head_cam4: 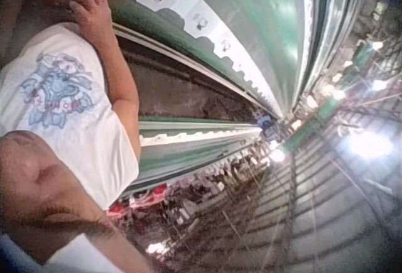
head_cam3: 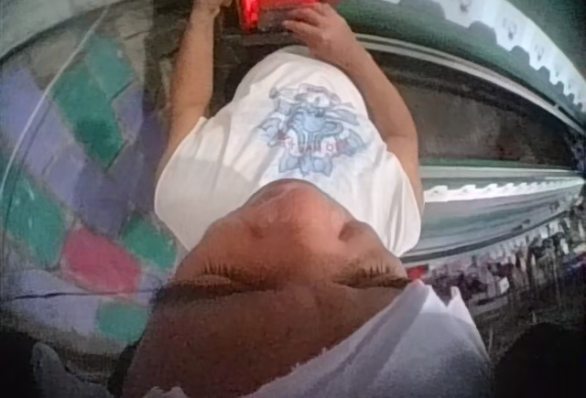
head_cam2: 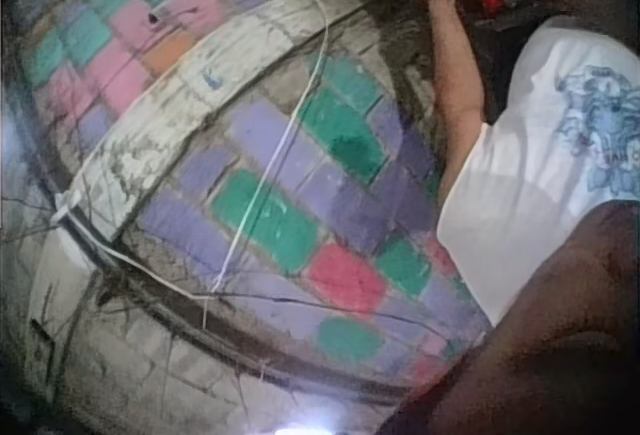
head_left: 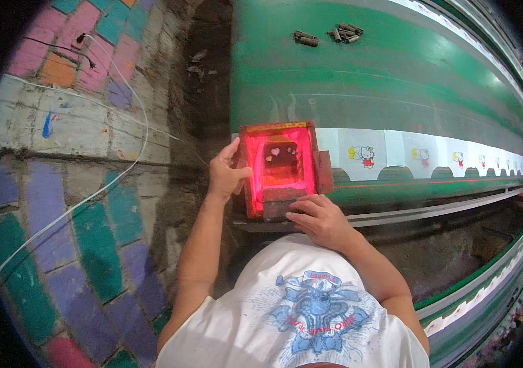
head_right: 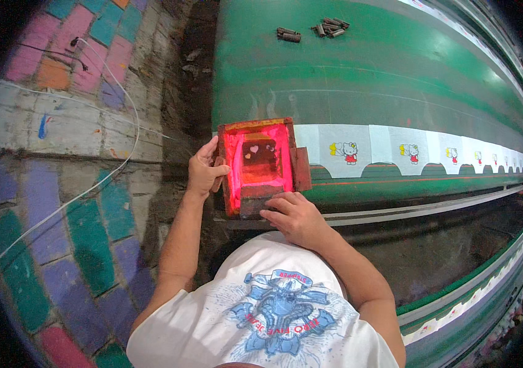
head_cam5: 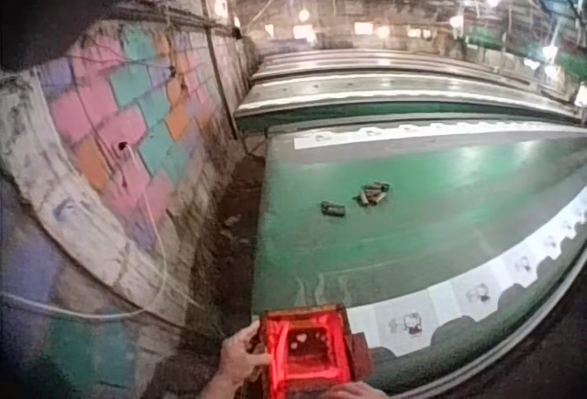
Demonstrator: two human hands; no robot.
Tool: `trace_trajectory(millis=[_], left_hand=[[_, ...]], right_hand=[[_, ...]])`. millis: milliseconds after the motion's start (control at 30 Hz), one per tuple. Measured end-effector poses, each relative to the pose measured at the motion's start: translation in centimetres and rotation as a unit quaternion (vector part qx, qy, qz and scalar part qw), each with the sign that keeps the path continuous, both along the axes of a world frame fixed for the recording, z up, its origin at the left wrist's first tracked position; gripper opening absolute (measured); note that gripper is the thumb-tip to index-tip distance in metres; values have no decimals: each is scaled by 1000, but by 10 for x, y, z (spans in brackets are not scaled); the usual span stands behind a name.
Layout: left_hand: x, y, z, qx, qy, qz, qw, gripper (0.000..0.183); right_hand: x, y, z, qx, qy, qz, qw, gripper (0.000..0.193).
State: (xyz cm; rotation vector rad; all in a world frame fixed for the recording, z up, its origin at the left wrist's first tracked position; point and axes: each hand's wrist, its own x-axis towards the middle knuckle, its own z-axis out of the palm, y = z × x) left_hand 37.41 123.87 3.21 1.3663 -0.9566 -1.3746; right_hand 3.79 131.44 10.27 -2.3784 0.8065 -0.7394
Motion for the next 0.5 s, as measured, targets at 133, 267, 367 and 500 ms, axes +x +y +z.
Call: trace_trajectory(millis=[133,267,367,500], left_hand=[[0,2,0,1,5,5,1000,106],[-1,2,-1,-17,11,-1,1000,105],[-2,1,-6,-32,6,7,999,100],[-2,0,-13,-26,10,6,1000,99]], right_hand=[[9,-4,-1,-19,67,17,997,46],[16,-5,2,-27,89,4,996,53],[20,-8,7,-27,74,-33,996,55],[30,-16,10,-44,100,-57,992,62]])
